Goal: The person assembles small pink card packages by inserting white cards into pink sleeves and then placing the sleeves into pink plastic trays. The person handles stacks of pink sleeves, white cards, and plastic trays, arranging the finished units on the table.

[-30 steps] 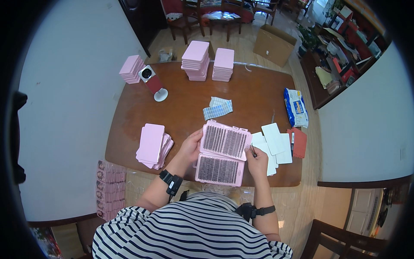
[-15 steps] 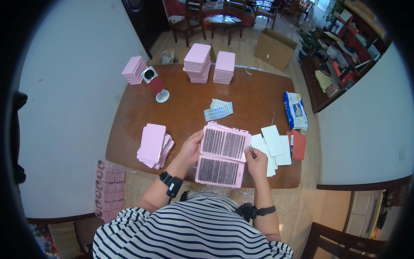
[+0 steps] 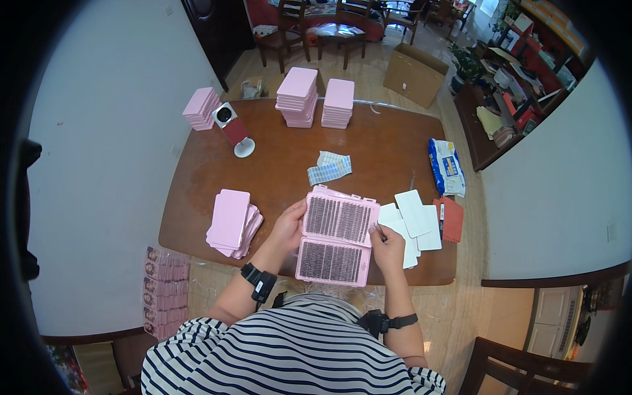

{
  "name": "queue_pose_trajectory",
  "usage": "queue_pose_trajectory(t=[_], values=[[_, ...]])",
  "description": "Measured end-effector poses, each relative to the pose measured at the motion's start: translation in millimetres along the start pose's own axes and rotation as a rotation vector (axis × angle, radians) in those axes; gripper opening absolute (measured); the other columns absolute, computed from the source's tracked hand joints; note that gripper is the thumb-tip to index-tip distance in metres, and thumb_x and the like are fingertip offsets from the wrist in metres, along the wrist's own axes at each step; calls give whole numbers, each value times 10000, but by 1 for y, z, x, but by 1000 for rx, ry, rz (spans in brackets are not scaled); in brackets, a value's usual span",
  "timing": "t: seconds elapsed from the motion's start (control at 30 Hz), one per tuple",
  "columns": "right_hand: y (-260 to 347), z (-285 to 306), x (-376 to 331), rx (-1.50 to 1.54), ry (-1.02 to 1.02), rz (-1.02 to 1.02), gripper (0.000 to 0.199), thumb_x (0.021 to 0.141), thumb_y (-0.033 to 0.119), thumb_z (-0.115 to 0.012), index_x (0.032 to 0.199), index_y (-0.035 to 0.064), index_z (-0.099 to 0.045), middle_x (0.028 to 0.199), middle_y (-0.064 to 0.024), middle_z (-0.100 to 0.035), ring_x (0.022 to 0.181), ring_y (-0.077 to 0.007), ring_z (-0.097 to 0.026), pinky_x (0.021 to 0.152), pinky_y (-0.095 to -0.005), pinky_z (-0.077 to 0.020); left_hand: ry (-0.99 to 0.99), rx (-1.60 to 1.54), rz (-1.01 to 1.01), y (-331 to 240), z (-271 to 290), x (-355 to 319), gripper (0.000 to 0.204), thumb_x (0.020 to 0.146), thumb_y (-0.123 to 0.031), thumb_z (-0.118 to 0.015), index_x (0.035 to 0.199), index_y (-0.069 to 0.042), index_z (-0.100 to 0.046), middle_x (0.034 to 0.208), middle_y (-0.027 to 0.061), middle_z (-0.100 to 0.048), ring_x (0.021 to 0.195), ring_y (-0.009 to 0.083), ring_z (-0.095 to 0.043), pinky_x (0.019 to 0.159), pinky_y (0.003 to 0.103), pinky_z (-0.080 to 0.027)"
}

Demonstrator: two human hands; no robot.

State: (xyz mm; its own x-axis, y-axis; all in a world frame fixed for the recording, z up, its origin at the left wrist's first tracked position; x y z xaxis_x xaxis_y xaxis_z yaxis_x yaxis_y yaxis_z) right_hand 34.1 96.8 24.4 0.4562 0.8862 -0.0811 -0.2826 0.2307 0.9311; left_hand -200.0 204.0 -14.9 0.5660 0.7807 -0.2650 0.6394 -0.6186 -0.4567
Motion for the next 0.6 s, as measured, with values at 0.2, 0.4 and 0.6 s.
queue_pose_trajectory(t=[0.2, 0.4, 0.6], values=[[-2, 1, 2, -67, -8, 18, 244, 920, 167, -698, 1042, -41, -737, 668, -34, -654, 605, -55, -500, 573, -265, -438, -10, 10, -1, -1, -1, -3, 326, 1076, -164, -430, 1320, -4, -574, 1225, 108, -674, 1084, 185, -670, 958, 336, -553], [17, -2, -3, -471, -53, 137, 262, 891, 215, -671, 1054, 22, -738, 715, -156, -690, 620, -255, -654, 611, -397, -509, 34, 84, -65, 0, -6, -7, 312, 1066, -192, -497, 1284, 9, -592, 1178, 86, -686, 1031, 162, -673, 924, 313, -553], [33, -18, -8, -991, 67, 53, 481, 864, 220, -631, 1333, 109, -617, 853, -180, -729, 757, -363, -712, 686, -482, -559, -46, 268, -264, 2, -14, -9, 295, 1063, -145, -510, 1260, 50, -613, 1132, 104, -700, 980, 174, -684, 885, 314, -559]])
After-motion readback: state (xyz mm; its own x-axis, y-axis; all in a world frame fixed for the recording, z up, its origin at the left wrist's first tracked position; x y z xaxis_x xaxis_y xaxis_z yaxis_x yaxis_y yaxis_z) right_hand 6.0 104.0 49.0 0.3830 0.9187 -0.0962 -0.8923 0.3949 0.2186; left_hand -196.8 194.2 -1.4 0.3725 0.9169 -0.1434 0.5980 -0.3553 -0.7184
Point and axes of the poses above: each hand's wrist, its own x-axis towards the middle knuckle, its own z-axis out of the back of the hand, y = z × x, the point moved 7 cm from there along x, towards the middle knuckle
